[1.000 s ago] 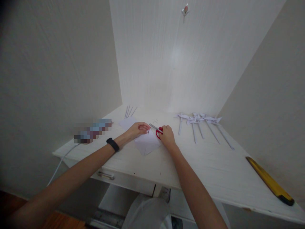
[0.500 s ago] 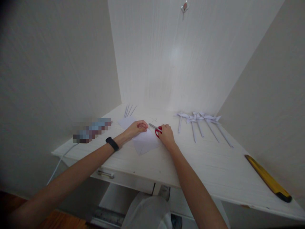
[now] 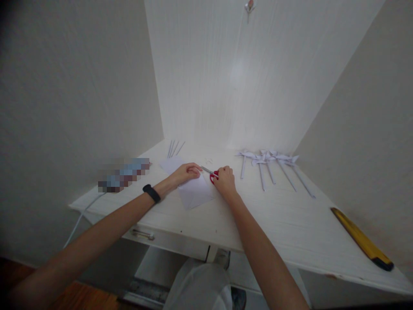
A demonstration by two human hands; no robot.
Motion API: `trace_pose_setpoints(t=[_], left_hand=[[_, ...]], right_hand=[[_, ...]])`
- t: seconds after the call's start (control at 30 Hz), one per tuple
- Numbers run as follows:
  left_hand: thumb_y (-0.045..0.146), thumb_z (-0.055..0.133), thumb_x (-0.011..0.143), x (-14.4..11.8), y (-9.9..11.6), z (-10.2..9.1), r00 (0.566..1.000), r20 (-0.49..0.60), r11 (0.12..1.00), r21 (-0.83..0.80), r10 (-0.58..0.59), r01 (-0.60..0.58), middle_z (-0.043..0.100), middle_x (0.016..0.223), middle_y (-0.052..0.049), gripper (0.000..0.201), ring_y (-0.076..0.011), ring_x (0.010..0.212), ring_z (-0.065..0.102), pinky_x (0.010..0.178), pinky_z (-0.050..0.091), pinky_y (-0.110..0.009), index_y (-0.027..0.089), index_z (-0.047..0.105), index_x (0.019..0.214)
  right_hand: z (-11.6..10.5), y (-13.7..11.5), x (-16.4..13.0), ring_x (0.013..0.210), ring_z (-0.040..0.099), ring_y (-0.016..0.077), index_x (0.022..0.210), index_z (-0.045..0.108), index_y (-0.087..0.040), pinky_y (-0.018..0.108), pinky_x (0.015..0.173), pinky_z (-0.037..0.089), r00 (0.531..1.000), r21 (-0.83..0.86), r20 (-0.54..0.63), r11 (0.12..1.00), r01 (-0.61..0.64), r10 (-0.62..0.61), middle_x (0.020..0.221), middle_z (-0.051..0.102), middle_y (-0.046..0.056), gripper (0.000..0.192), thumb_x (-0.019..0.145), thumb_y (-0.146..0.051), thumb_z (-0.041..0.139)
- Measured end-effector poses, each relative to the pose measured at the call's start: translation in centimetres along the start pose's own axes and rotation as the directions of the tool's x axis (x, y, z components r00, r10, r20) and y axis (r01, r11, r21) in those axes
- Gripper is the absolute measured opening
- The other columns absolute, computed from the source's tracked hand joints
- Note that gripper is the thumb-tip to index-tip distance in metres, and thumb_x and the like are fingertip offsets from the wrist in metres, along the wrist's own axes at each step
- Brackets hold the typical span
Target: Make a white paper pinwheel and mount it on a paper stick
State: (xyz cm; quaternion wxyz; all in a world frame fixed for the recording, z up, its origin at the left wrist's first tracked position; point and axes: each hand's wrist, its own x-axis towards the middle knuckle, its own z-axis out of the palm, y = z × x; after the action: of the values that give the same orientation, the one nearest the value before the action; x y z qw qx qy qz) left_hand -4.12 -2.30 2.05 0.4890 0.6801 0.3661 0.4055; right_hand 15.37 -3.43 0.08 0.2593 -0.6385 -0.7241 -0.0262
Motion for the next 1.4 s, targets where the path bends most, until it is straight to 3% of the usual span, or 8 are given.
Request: trace_pose_setpoints(t=[0.13,0.27,0.37,0.57,0.83,1.13,1.23,1.4], left_hand=[[0.013,0.067,0.060,0.2,-0.5,0.2,1.000,-0.005,1.000,0.004,-0.027,0.027,0.063,0.068,0.000,0.028,-0.0079,0.057,0.053,0.057,0.038,-0.020,0.013,0.063,0.087],[0.013,0.070,0.058,0.9,-2.0,0.2,1.000,0.013,0.999,-0.051,-0.018,0.019,0.063,0.067,0.000,0.031,-0.0088,0.061,0.057,0.063,0.042,-0.022,0.013,0.061,0.087],[0.015,0.072,0.057,1.3,-2.9,0.3,0.999,0.040,0.997,-0.075,0.001,0.002,0.064,0.069,-0.002,0.031,-0.0103,0.065,0.059,0.066,0.044,-0.023,0.013,0.060,0.086],[0.011,0.069,0.058,1.4,-2.8,0.4,0.998,0.058,0.998,-0.066,0.004,-0.001,0.065,0.069,0.000,0.032,-0.0090,0.063,0.060,0.066,0.045,-0.023,0.013,0.060,0.089],[0.003,0.067,0.055,1.1,-2.2,0.5,0.995,0.097,0.990,-0.142,-0.006,0.020,0.064,0.070,0.001,0.036,-0.0074,0.063,0.058,0.065,0.044,-0.022,0.013,0.060,0.089],[0.009,0.069,0.057,0.2,-0.9,0.5,0.996,0.088,0.990,-0.136,-0.021,0.032,0.063,0.075,-0.001,0.037,-0.0097,0.066,0.057,0.064,0.041,-0.023,0.015,0.061,0.093],[0.009,0.066,0.058,0.3,-1.0,0.3,0.999,0.029,0.990,-0.139,-0.021,0.025,0.062,0.074,-0.002,0.032,-0.0098,0.063,0.055,0.060,0.039,-0.022,0.014,0.062,0.090],[0.008,0.062,0.058,0.7,-1.1,-0.4,0.986,-0.164,0.978,-0.210,-0.042,0.007,0.061,0.074,-0.002,0.029,-0.0096,0.064,0.055,0.059,0.039,-0.021,0.012,0.061,0.086]], right_hand=[[-0.5,-0.8,0.2,0.099,0.046,0.0248,0.096,0.059,-0.014,0.037,0.082,0.040,0.993,0.144,-0.092,0.985,0.093,-0.080,0.102,0.052,0.014,0.021,0.079,-0.023,0.052],[-0.7,-1.9,0.2,0.095,0.049,0.0187,0.085,0.059,-0.019,0.033,0.087,0.039,0.942,0.389,-0.097,0.860,0.332,-0.320,0.094,0.052,0.007,0.011,0.082,-0.027,0.054],[-0.5,-2.4,0.0,0.094,0.049,0.0174,0.082,0.058,-0.019,0.033,0.087,0.039,0.919,0.434,-0.079,0.817,0.381,-0.387,0.092,0.051,0.005,0.006,0.079,-0.024,0.057],[-0.4,-2.2,0.1,0.090,0.050,0.0157,0.075,0.059,-0.018,0.031,0.083,0.040,0.950,0.475,-0.084,0.826,0.305,-0.302,0.089,0.052,0.004,0.006,0.079,-0.021,0.055],[-0.9,-2.3,0.1,0.088,0.050,0.0149,0.074,0.057,-0.018,0.029,0.082,0.040,0.954,0.508,-0.057,0.814,0.281,-0.294,0.087,0.052,0.004,0.008,0.080,-0.017,0.053],[-1.0,-2.4,0.0,0.083,0.053,0.0144,0.081,0.055,-0.019,0.027,0.074,0.043,0.966,0.591,-0.099,0.767,0.249,-0.238,0.086,0.055,0.003,0.009,0.082,-0.026,0.050],[-0.8,-2.2,0.0,0.078,0.053,0.0137,0.088,0.054,-0.018,0.025,0.070,0.043,0.986,0.595,-0.060,0.787,0.161,-0.156,0.086,0.057,0.004,0.015,0.082,-0.030,0.048],[-0.4,-1.6,0.5,0.074,0.055,0.0140,0.084,0.055,-0.018,0.027,0.071,0.044,1.000,0.536,0.010,0.844,-0.026,0.024,0.084,0.061,0.004,0.020,0.084,-0.034,0.044]])
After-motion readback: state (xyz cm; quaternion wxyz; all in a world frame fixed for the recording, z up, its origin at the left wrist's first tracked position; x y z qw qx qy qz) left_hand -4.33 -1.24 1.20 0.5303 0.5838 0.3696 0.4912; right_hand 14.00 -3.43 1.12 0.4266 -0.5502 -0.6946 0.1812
